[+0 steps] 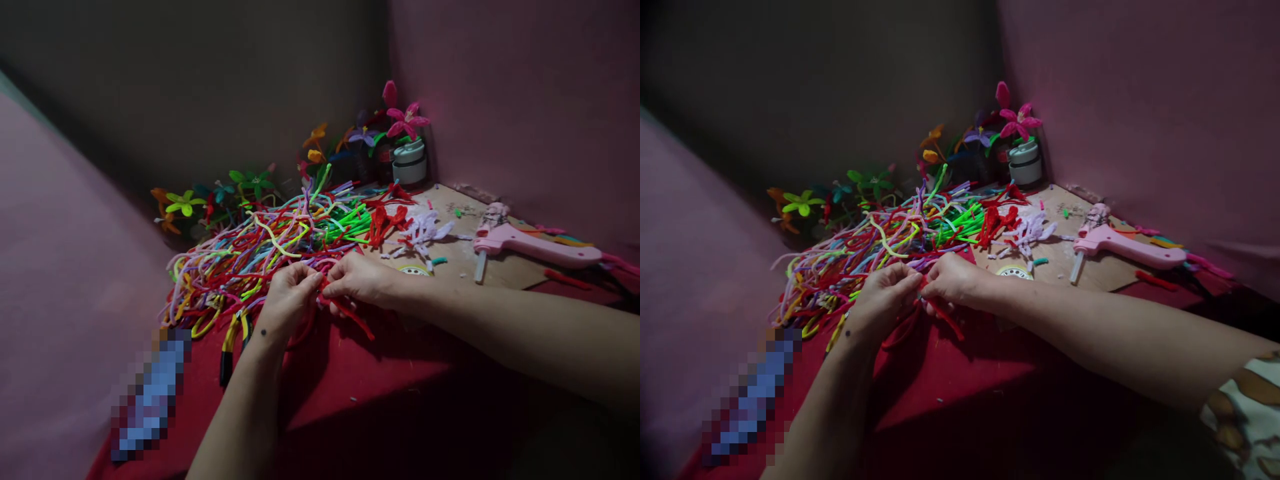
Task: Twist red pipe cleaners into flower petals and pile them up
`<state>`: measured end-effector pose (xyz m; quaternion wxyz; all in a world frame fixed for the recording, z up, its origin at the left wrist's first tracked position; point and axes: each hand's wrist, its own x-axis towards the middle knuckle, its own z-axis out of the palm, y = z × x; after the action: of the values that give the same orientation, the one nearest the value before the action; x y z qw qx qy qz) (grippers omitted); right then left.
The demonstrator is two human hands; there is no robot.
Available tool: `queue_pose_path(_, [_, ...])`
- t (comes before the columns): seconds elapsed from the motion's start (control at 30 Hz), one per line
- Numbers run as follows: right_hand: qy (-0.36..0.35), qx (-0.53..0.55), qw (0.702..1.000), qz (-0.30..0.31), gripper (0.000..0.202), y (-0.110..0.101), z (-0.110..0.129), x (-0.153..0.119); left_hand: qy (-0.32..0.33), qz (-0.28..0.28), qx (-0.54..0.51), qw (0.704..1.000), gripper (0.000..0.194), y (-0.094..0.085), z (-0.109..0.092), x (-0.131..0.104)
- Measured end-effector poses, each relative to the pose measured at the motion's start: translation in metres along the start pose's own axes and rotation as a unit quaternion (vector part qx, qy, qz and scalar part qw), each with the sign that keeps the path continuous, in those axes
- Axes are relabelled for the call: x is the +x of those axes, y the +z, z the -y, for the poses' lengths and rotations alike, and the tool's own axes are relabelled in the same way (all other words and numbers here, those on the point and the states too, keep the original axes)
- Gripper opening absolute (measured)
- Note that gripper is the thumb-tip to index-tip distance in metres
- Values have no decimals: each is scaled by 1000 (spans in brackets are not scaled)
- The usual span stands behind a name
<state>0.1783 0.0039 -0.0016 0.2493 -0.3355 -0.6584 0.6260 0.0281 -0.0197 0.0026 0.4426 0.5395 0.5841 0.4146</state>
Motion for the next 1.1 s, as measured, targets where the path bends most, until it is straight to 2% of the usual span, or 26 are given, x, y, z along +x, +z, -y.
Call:
queue_pose_path(0.1, [7,19,1000,-10,18,1,-1,1,29,-35,18,999,23,4,0,0])
queue_pose_path(0.17, [15,42,999,-12,17,1,-1,1,31,-35,4,999,23,4,-2,-2])
queue_pose_path(0.43, [18,146,989,23,7,-4,-9,5,-47,92,-134,986,15,-15,-5,-1])
queue_pose_path(0.53, [22,144,989,21,7,-5,-9,6,-46,106,-143,983,13,-18,-4,-1])
queue_pose_path(0.77, [20,134,990,37,10,-2,-7,4,-40,77,-135,987,12,-9,-6,-1])
queue_pose_path(0.97, [52,137,989,31,9,1,-5,1,-36,51,-96,993,14,-7,-6,-1])
queue_pose_path(1.1, [34,184,982,-3,7,-1,-4,4,39,25,-75,996,14,-8,-9,-2])
